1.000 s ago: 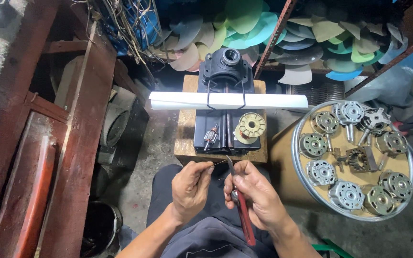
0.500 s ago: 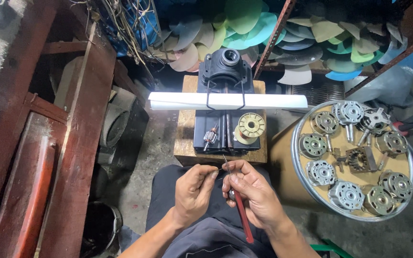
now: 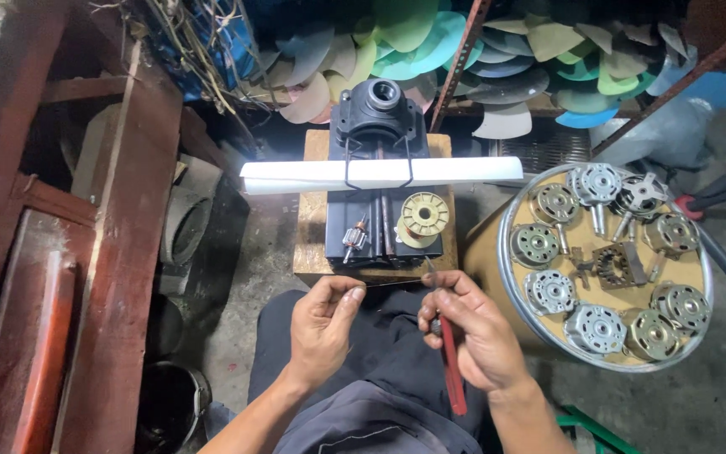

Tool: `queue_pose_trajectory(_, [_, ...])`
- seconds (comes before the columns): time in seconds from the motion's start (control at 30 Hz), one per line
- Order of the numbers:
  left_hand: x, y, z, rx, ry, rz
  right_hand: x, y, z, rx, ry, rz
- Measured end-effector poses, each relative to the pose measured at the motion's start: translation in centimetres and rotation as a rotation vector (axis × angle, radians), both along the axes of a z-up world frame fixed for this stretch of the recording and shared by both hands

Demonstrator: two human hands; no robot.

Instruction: Assembling a motor rotor by manipulating wires with pliers and fitting a metal core onto a shaft

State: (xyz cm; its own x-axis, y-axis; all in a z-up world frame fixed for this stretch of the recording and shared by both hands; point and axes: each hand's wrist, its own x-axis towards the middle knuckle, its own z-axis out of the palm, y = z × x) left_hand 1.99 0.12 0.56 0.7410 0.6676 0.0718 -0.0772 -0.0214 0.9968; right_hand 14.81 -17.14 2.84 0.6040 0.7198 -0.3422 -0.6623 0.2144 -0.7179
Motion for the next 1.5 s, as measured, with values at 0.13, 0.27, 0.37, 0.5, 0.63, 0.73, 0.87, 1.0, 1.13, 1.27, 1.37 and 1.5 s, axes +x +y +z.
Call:
queue_pose_trajectory(0.13, [0.5, 0.2, -0.3, 0.046, -0.022, 0.007, 1.9, -2.1, -0.6, 0.033, 0.035, -0.081])
queue_pose_trajectory(0.27, [1.2, -0.1, -1.0, -0.029, 0.093, 0.062, 3.5, -4.0, -1.1, -0.116, -0.073, -0.228])
queue_pose_trajectory(0.37, [2.2, -1.1, -1.0, -0.144, 0.091, 0.018, 4.0, -5.1, -1.7, -0.254, -0.168, -0.319])
queue_pose_trajectory(0.5, [4.4, -3.5, -2.6, -0.365, 0.093, -0.08, 4.9, -7.2, -4.7, -0.344, -0.351, -0.421])
queue_pose_trajectory(0.63, [7.5, -6.4, -3.0, -0.502, 0.095, -0.184, 6.1, -9.4, -5.5, -0.491, -0.477, -0.443])
queue_pose_trajectory(0.73, [9.7, -9.1, -4.0, -0.559, 0.147, -0.225, 7.2, -11.7, -6.3, -0.781, -0.749, -0.377])
queue_pose_trajectory(0.87, [12.2, -12.2, -3.8, -0.725, 0.168, -0.195, 9.8, -14.6, -8.3, -1.144, -1.134, -0.3])
queue_pose_trajectory(1.0, [13.5, -14.2, -2.6, -0.823, 0.238, -0.243, 13.1, -16.3, -11.7, -1.327, -1.453, -0.211])
queue_pose_trajectory(1.13, [14.3, -14.8, -2.1, -0.933, 0.269, -0.305, 16.0, -17.9, -19.4, -1.371, -1.512, -0.2])
queue_pose_trajectory(1.27, [14.8, -15.2, -2.4, -1.117, 0.33, -0.366, 16.3, -17.9, -20.8, -1.453, -1.616, -0.211])
queue_pose_trajectory(1.37, [15.0, -15.3, -2.5, -1.204, 0.362, -0.372, 15.6, -17.6, -19.5, -1.461, -1.623, -0.249])
queue_pose_trajectory(1.5, [15.4, -15.4, -2.4, -1.348, 0.387, -0.418, 15.3, -17.3, -17.9, -1.393, -1.619, -0.403])
